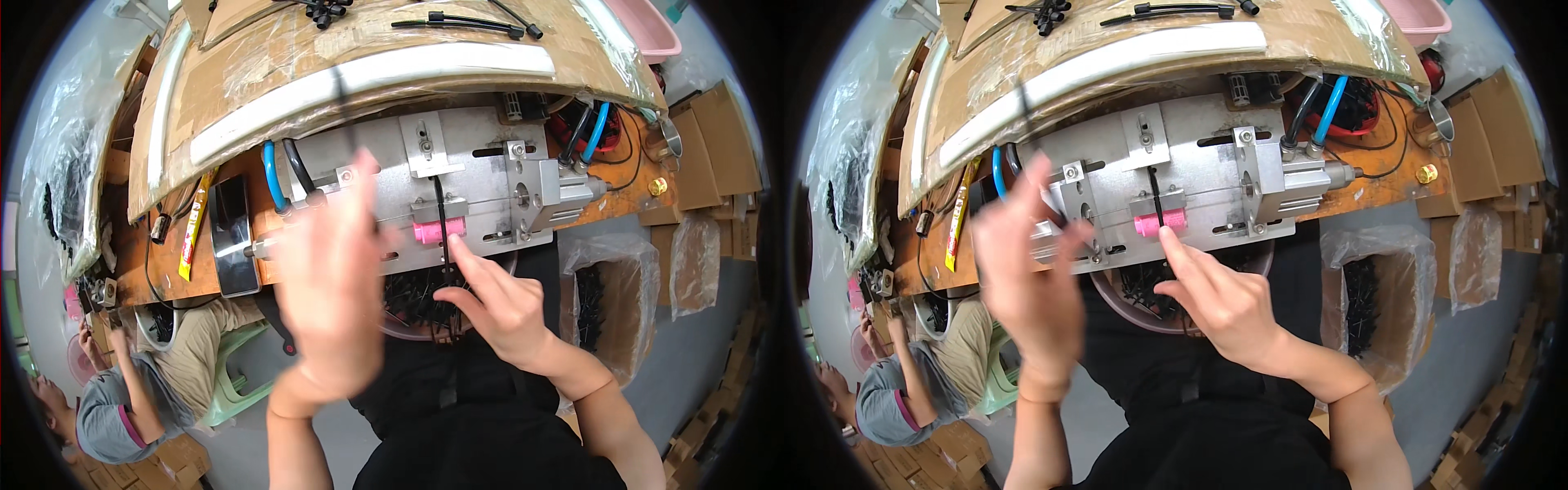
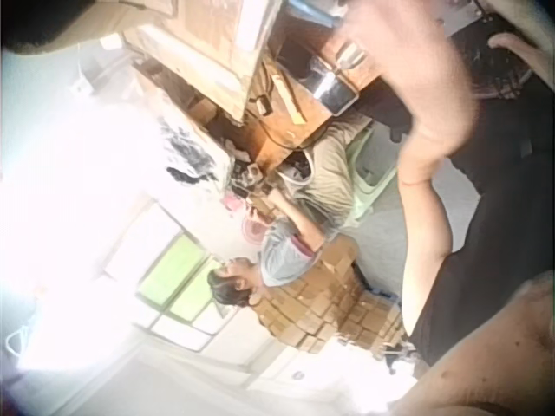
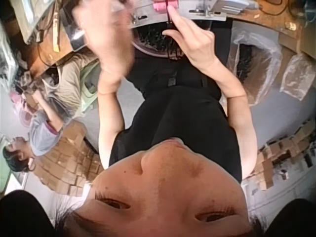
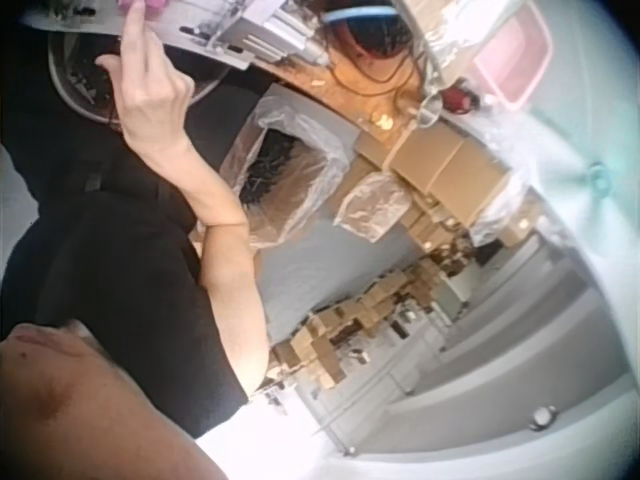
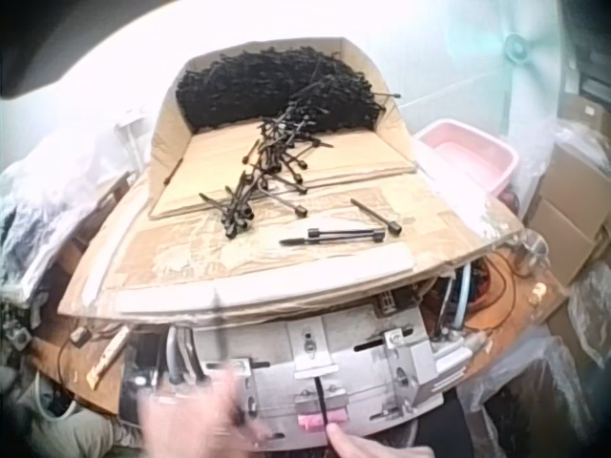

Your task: The person repeatedly picks up black cable ties from a cardboard box, places them into a metal processing machine, and operates a lever to cut or trim them. The processed ties are then dropped into a pink plastic basin below the machine. The task is performed continuously throughout the clip.

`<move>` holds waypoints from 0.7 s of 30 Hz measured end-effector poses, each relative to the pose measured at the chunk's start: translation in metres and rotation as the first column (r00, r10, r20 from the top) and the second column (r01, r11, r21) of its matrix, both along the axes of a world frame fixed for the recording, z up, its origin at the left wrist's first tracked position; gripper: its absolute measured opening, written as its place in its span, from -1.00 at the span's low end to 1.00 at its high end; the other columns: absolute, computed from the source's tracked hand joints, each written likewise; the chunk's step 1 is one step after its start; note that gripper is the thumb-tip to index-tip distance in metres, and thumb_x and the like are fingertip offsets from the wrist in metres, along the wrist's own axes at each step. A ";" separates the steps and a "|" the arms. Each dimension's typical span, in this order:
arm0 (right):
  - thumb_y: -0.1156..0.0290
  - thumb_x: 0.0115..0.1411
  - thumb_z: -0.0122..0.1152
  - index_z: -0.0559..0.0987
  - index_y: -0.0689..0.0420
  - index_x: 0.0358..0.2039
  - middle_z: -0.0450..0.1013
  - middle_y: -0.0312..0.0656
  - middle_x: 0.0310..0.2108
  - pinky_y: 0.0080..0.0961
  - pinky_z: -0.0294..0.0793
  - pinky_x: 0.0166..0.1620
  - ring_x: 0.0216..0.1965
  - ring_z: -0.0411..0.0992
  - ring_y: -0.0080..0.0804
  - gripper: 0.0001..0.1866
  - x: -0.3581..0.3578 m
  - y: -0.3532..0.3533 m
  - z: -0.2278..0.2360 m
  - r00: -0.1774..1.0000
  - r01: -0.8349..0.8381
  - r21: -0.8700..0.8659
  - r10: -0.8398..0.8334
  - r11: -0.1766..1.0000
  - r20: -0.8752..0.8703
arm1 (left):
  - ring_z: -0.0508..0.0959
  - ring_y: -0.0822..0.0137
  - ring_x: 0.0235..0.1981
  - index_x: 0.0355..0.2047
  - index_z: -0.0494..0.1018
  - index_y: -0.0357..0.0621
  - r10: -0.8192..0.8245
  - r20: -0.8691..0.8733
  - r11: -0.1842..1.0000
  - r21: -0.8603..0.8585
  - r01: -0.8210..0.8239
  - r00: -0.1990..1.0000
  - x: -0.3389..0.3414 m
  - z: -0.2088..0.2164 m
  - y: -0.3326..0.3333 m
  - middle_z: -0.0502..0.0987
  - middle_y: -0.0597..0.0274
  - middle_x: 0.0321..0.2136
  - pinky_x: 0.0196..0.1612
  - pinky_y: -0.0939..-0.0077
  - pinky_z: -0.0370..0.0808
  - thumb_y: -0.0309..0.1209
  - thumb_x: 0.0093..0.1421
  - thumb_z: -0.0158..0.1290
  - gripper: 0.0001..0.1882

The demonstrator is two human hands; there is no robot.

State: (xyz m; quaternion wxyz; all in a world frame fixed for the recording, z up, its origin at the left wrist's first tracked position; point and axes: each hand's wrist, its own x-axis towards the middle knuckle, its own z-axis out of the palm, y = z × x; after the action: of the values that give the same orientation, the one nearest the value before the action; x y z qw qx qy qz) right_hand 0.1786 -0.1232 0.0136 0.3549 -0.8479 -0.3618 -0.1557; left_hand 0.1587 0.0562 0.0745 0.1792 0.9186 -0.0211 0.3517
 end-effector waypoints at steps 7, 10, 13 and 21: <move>0.43 -0.08 0.49 0.56 0.31 -0.03 0.55 -0.16 -0.47 -0.60 0.37 -0.59 -0.65 0.41 -0.48 -0.44 0.008 -0.020 0.021 0.983 0.175 0.069 -0.170 0.982 -0.072 | 0.39 0.30 -0.33 0.15 0.33 -0.39 -0.069 -0.324 0.992 0.079 0.099 0.944 -0.031 -0.056 -0.052 0.38 0.21 -0.32 -0.23 0.47 0.39 -0.51 0.05 0.11 -0.40; 0.43 -0.06 0.49 0.57 0.26 -0.02 0.56 -0.16 -0.46 -0.69 0.27 -0.63 -0.70 0.30 -0.62 -0.46 0.009 -0.026 0.023 0.977 0.194 0.091 -0.184 0.977 -0.106 | 0.39 0.28 -0.33 0.19 0.27 -0.41 -0.050 -0.328 0.987 0.130 0.097 0.943 -0.023 -0.063 -0.054 0.38 0.19 -0.31 -0.22 0.47 0.40 -0.56 0.01 0.08 -0.34; 0.43 -0.04 0.48 0.56 0.28 -0.02 0.57 -0.15 -0.44 -0.69 0.26 -0.64 -0.70 0.30 -0.61 -0.47 0.011 -0.024 0.026 0.978 0.180 0.146 -0.161 0.973 -0.132 | 0.38 0.18 -0.25 0.24 0.23 -0.33 -0.078 -0.360 0.994 0.046 0.101 0.930 -0.024 -0.059 -0.053 0.36 0.17 -0.28 -0.16 0.32 0.36 -0.56 -0.02 0.21 -0.24; 0.68 -0.10 0.42 0.61 0.30 -0.18 0.56 -0.05 -0.39 -0.47 0.53 -0.37 -0.42 0.54 -0.25 -0.61 0.063 -0.024 0.064 0.947 0.034 0.168 -0.086 0.985 0.310 | 0.38 0.18 -0.30 0.19 0.33 -0.23 -0.211 -0.294 0.977 -0.025 0.213 0.932 0.003 -0.007 -0.021 0.39 0.20 -0.39 -0.17 0.33 0.37 -0.49 -0.09 0.28 -0.24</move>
State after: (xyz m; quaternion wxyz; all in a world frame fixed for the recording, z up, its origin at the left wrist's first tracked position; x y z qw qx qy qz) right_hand 0.2413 -0.1472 0.0773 0.3546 -0.7913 -0.3741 -0.3289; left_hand 0.1614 0.0349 0.0673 0.2141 0.9536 -0.0944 0.1894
